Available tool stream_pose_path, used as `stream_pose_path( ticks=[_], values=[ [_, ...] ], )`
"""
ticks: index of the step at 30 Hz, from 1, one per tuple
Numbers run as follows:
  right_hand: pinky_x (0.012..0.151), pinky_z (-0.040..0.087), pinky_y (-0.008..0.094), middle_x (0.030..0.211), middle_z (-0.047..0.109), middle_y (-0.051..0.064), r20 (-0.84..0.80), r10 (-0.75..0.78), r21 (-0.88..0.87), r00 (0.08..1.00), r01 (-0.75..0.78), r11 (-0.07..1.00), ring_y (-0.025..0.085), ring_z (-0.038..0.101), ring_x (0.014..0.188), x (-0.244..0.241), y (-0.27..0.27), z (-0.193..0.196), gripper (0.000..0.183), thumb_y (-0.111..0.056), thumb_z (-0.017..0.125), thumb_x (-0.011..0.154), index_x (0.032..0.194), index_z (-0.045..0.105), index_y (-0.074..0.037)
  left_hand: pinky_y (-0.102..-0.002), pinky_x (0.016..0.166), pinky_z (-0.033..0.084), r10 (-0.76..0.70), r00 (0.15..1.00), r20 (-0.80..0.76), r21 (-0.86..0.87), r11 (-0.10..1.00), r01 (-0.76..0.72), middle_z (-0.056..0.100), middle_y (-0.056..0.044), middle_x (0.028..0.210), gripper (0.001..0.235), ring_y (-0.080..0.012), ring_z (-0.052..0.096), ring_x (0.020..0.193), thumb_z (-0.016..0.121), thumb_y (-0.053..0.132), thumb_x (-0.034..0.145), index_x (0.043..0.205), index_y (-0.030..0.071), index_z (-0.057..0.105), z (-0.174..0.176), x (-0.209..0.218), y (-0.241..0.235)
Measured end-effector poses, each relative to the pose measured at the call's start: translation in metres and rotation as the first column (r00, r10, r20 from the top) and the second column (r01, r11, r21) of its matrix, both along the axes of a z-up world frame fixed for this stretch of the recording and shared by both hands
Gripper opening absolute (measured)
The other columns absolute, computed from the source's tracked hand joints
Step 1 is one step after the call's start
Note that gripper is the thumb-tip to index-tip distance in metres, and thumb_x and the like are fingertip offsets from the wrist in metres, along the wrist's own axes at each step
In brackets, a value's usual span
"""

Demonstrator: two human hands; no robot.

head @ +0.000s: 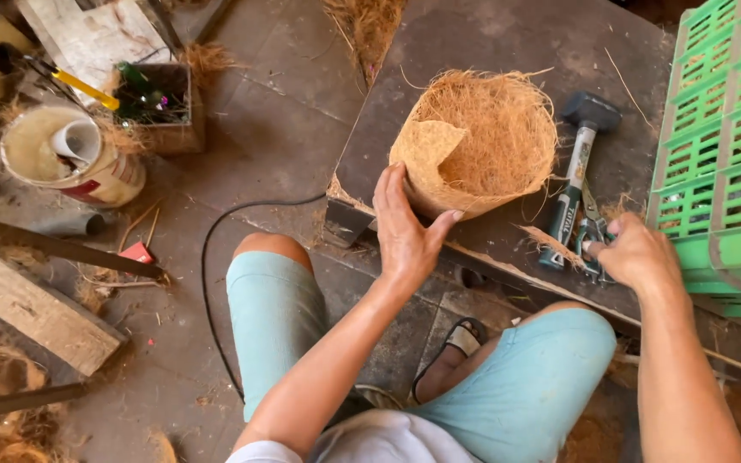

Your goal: The person trims the edges of a coconut husk using shears, then folds and tucks the trimmed sections to shape the husk. The person continues to trim and adjust the husk, smoothing the surface and refining the edges throughout the clip.

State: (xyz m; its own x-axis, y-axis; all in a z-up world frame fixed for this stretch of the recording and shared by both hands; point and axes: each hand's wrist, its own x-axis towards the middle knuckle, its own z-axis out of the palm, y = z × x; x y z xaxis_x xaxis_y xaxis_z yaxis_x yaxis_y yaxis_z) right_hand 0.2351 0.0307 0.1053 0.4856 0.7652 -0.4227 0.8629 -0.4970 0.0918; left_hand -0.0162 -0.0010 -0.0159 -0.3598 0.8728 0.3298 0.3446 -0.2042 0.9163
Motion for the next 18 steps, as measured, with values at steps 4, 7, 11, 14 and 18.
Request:
stream_pose_path(
  ticks=[4, 7, 11, 14, 18],
  values=[
    [0.121, 0.026, 0.054, 0.148, 0.049, 0.019, 0.02, 0.022, -0.069, 1.0, -0.021, 0.997, 0.039, 0.04, 0.141, 0.013, 0.01, 0.008, 0.051, -0.027, 0.068, 0.094, 0.14, 0.052, -0.011, -0.051, 0.115, 0.036, -0.007, 1.0, -0.003, 0.043, 0.999, 0.008, 0.035, -0.024, 0.15, 0.085, -0.0367, 0.037, 0.139, 0.064, 0.051, 0.089, 0.147, -0.001, 0.03, 0.007, -0.005, -0.007],
    [0.096, 0.048, 0.048, 0.113, 0.071, 0.017, 0.071, 0.102, -0.143, 0.992, -0.091, 0.985, 0.032, 0.065, 0.105, 0.024, 0.02, 0.023, 0.037, -0.024, 0.067, 0.095, 0.131, 0.062, -0.014, -0.048, 0.111, 0.04, -0.059, 0.995, 0.079, 0.097, 0.994, 0.051, 0.042, -0.02, 0.143, 0.068, -0.034, 0.044, 0.134, 0.053, 0.049, 0.097, 0.142, 0.002, 0.038, 0.01, -0.018, -0.009],
    [0.075, 0.049, 0.043, 0.114, 0.071, 0.019, 0.161, 0.164, -0.244, 0.973, -0.122, 0.962, 0.032, 0.066, 0.088, 0.04, 0.042, 0.046, 0.049, -0.016, 0.062, 0.093, 0.141, 0.056, -0.023, -0.05, 0.116, 0.039, -0.109, 0.989, 0.099, 0.159, 0.983, 0.092, 0.038, -0.019, 0.15, 0.063, -0.0341, 0.04, 0.142, 0.056, 0.044, 0.1, 0.147, 0.006, 0.036, 0.009, -0.024, -0.005],
    [0.076, 0.055, 0.04, 0.1, 0.081, 0.011, 0.302, 0.321, -0.398, 0.898, -0.187, 0.898, 0.025, 0.072, 0.089, 0.046, 0.058, 0.062, 0.041, -0.022, 0.06, 0.093, 0.133, 0.062, -0.025, -0.052, 0.119, 0.038, -0.15, 0.982, 0.117, 0.172, 0.977, 0.129, 0.033, -0.019, 0.158, 0.066, -0.0356, 0.036, 0.148, 0.056, 0.044, 0.1, 0.151, 0.01, 0.033, 0.004, -0.028, 0.0],
    [0.042, 0.042, 0.023, 0.089, 0.078, 0.011, 0.351, 0.387, -0.484, 0.852, -0.189, 0.854, 0.013, 0.05, 0.051, 0.097, 0.092, 0.062, 0.063, -0.036, 0.068, 0.094, 0.15, 0.043, -0.025, -0.054, 0.117, 0.041, -0.184, 0.975, 0.125, 0.198, 0.967, 0.158, 0.031, -0.018, 0.16, 0.067, -0.0374, 0.035, 0.15, 0.059, 0.041, 0.101, 0.153, 0.013, 0.03, 0.001, -0.034, 0.002]
  ],
)
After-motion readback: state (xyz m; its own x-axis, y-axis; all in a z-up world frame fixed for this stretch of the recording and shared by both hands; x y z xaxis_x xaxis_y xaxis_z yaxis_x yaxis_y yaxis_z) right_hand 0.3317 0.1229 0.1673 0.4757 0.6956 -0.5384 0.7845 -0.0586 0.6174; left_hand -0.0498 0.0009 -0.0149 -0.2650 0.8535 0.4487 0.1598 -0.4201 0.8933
